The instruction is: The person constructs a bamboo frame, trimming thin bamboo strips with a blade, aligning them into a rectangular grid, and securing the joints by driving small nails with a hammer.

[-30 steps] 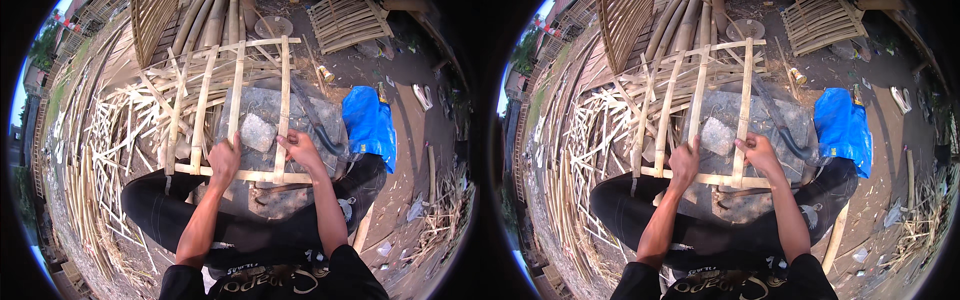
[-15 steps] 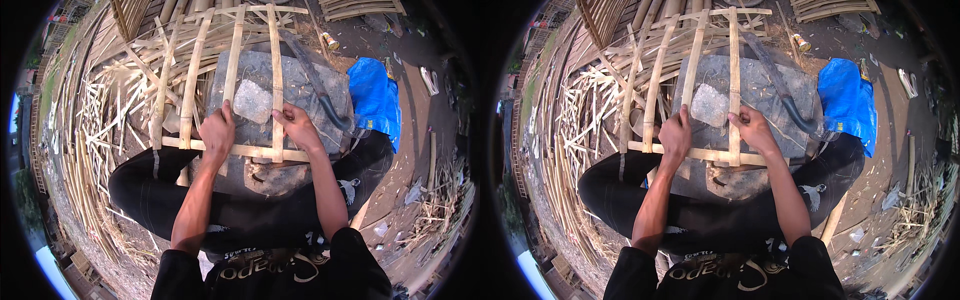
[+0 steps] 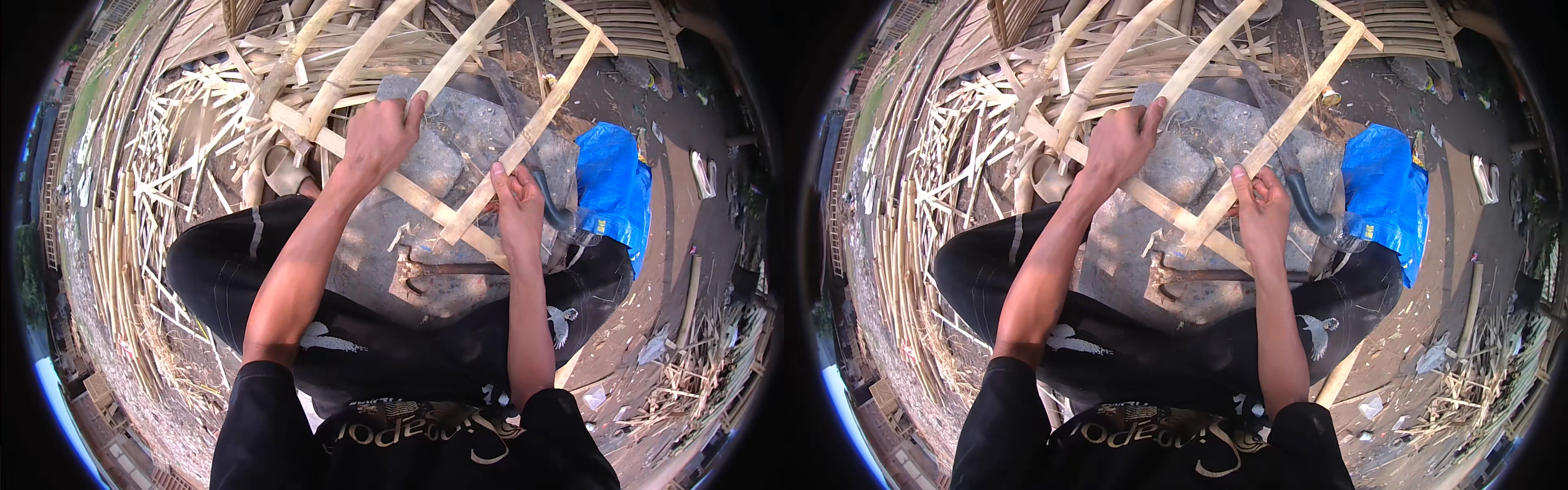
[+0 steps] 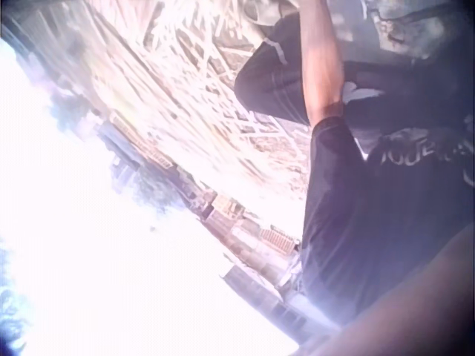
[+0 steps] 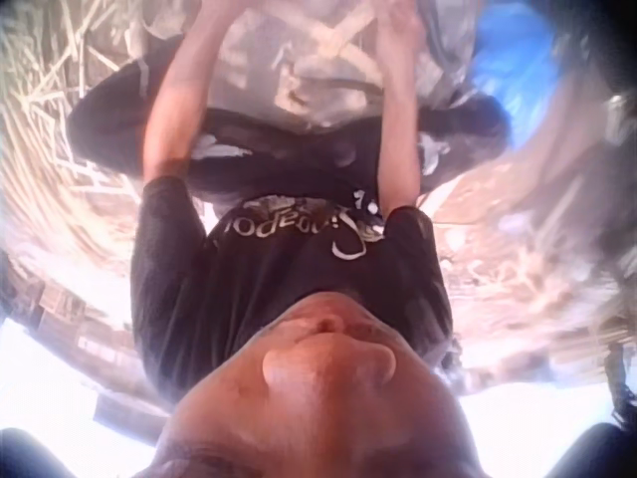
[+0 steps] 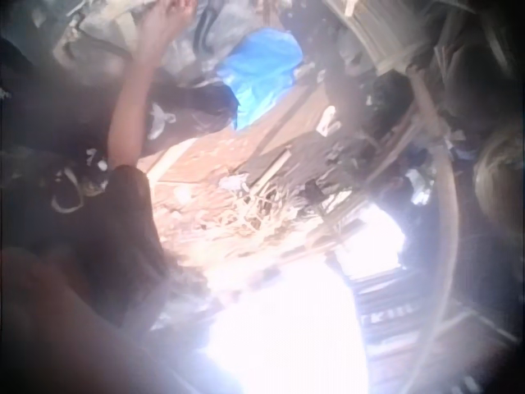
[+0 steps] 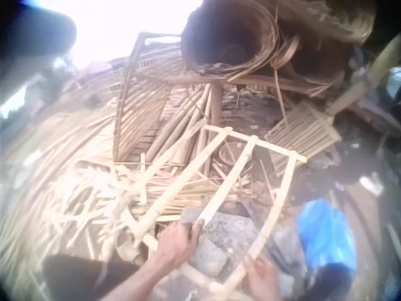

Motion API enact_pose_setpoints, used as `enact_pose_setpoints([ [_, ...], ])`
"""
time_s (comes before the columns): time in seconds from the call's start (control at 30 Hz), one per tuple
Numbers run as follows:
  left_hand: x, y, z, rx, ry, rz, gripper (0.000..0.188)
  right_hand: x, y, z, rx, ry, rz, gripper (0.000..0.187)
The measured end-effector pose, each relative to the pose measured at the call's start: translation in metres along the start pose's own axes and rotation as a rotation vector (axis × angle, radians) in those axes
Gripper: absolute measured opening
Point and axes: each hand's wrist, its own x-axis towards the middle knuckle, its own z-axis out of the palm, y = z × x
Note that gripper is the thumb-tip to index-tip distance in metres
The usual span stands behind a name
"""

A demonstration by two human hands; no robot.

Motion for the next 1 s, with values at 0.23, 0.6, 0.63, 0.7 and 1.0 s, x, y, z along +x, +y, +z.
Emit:
enact_pose_setpoints([
  [0.23, 0.049, 0.05, 0.005, 0.066, -0.197, 0.567, 0.063, -0.051, 0.017, 0.001, 0.21, 0.211, -0.089, 0.024],
  [0.6, 0.072, 0.087, 0.066, 0.215, -0.442, 1.039, 0.072, -0.061, 0.047, 0.011, 0.389, 0.333, 0.005, 0.021],
  [0.63, 0.074, 0.087, 0.071, 0.206, -0.434, 1.037, 0.071, -0.057, 0.049, 0.013, 0.414, 0.336, 0.018, 0.022],
  [0.7, 0.079, 0.083, 0.077, 0.22, -0.453, 0.981, 0.07, -0.048, 0.05, 0.015, 0.46, 0.36, 0.036, 0.026],
  [1.0, 0.09, 0.053, 0.077, 0.133, -0.455, 0.94, 0.062, -0.054, 0.05, 0.037, 0.528, 0.319, 0.004, 0.021],
])
